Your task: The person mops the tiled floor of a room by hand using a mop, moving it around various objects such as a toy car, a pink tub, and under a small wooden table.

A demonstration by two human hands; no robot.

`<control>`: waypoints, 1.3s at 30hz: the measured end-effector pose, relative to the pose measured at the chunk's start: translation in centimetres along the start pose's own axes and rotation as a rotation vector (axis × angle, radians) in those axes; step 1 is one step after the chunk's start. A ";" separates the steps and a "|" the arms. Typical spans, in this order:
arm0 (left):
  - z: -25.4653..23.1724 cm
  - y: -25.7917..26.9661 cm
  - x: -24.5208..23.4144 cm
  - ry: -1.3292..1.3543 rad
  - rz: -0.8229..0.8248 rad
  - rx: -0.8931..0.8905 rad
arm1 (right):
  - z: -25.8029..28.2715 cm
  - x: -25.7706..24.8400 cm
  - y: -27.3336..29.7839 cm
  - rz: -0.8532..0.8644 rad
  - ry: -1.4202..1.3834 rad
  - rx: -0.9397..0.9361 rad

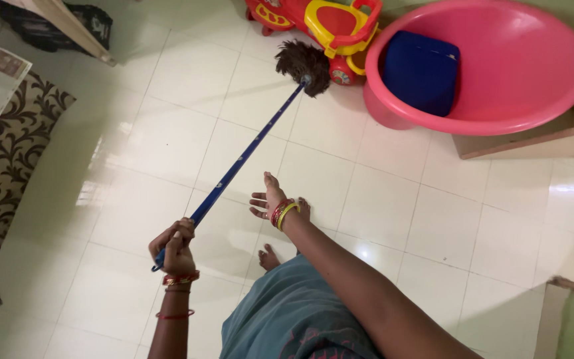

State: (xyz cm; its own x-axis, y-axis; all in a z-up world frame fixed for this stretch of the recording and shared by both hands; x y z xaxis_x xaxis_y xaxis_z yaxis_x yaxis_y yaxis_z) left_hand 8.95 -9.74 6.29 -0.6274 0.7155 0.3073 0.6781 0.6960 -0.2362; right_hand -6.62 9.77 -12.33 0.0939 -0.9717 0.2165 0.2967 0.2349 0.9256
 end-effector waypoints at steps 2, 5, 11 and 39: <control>-1.3 0.7 -0.8 0.005 0.043 0.029 | -0.5 1.1 0.3 0.025 0.029 0.015; -2.7 1.6 -0.4 0.000 0.106 0.030 | -0.8 2.1 1.0 0.052 0.044 0.042; -3.9 -0.3 2.9 -0.164 0.189 -0.020 | 3.0 3.8 -0.1 0.150 0.045 -0.011; 4.1 -3.1 24.8 -0.015 0.087 0.192 | 16.9 -3.6 -13.8 -0.031 0.299 0.103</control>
State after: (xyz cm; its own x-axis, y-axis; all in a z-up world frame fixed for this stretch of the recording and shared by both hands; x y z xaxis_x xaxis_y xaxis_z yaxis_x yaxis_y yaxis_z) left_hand -10.26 6.12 10.81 -0.5760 0.7734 0.2649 0.6457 0.6291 -0.4328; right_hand -27.14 9.63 -20.63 0.3658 -0.9252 0.1012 0.2074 0.1870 0.9602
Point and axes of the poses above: each hand's wrist, its own y-axis away from the middle knuckle, its own x-axis out of the palm, z = x × y, the point moved 8 cm from there along -y, towards the middle knuckle, and after that the axes turned 4 degrees about x, right-handed, at the moved point
